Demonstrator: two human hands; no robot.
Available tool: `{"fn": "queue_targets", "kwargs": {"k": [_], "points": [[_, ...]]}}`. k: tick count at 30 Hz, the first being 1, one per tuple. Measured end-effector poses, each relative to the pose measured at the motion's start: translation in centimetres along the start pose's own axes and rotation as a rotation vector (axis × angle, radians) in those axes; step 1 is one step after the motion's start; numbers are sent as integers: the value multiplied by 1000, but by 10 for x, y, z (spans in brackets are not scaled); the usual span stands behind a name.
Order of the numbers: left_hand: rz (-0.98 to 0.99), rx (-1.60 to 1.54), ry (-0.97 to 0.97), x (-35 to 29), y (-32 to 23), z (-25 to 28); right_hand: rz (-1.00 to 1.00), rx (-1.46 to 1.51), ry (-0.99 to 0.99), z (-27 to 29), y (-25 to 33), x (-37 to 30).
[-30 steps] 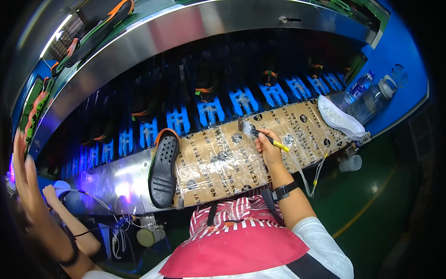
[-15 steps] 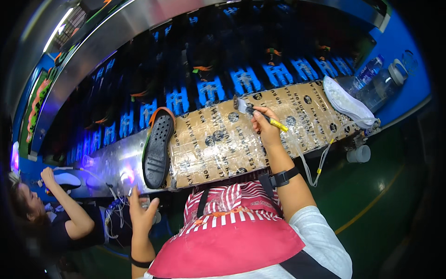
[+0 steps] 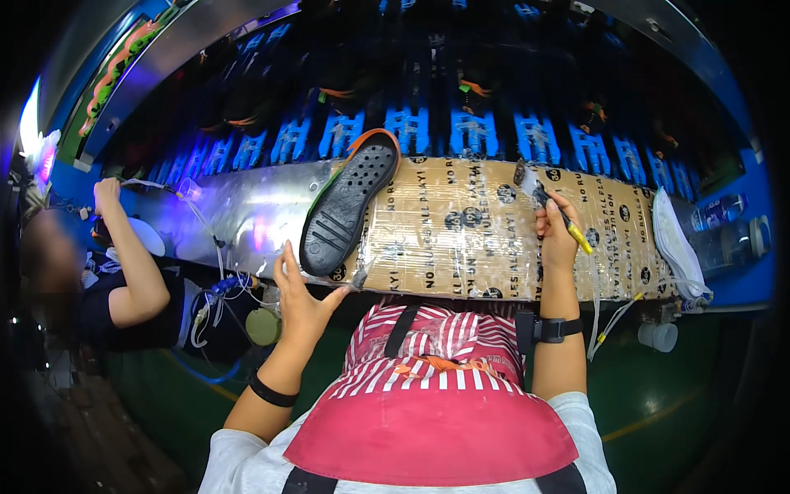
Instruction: Apply adhesive or primer to the perimeter of shoe soles using a brush and a pressurized applicator tool.
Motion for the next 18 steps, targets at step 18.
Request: {"fn": "queue_targets", "kwargs": {"k": [18], "points": [[65,-703,-181,29,41,-14,3,-26,16,-9,4,2]]}}
Point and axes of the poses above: each hand's wrist, its own x-axis towards the middle knuckle, its own z-axis out of the back of the hand, y = z × x, the point moved 10 cm from there along x, towards the middle knuckle, and after that the axes turned 2 degrees about y, right-handed, at the moved point
